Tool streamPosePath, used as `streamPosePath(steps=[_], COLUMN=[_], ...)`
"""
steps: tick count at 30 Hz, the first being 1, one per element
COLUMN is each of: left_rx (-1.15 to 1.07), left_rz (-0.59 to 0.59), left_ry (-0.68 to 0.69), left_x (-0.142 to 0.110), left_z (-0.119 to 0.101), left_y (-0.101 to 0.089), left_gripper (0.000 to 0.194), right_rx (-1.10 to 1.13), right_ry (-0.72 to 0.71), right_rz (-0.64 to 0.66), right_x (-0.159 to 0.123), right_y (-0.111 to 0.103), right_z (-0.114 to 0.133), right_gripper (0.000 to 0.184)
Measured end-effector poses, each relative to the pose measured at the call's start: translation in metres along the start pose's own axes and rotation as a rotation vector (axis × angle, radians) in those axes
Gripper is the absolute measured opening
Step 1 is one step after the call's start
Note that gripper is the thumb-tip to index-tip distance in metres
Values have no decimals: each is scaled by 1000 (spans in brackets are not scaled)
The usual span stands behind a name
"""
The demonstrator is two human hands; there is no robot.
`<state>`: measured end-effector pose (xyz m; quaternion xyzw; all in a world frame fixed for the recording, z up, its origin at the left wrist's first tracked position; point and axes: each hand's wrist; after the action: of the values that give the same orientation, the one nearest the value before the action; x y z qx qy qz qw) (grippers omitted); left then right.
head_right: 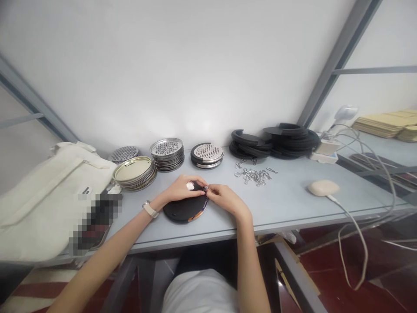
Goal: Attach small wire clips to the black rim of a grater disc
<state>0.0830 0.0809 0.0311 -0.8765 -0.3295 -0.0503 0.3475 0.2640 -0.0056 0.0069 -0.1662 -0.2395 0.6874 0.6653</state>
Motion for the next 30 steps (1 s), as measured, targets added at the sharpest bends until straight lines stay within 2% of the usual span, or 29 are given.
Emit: streamPosePath(steps=[10, 23, 30], left_rx=[3, 70, 34], left_rz=[12, 2, 6], left_ry=[18, 45, 50], left_x=[1, 2, 1], left_z=[1, 2, 4], left_y=[1, 1, 1], left_gripper=[19, 17, 19], right_rx=[-22, -28, -37], right_ry=[20, 17, 27], right_rz=[5, -11, -1], right_x=[0, 0, 0], right_y=[0, -1, -1], right_z=[2, 2, 1], right_gripper=[27, 31, 32])
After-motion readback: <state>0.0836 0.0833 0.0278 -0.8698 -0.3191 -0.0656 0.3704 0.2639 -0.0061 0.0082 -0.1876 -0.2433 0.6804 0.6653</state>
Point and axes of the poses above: each hand's wrist, its own x-axis towards the middle knuckle, its own y-axis out of the palm, z = x × y, and after that the axes turned 6 degrees about -z, right-handed
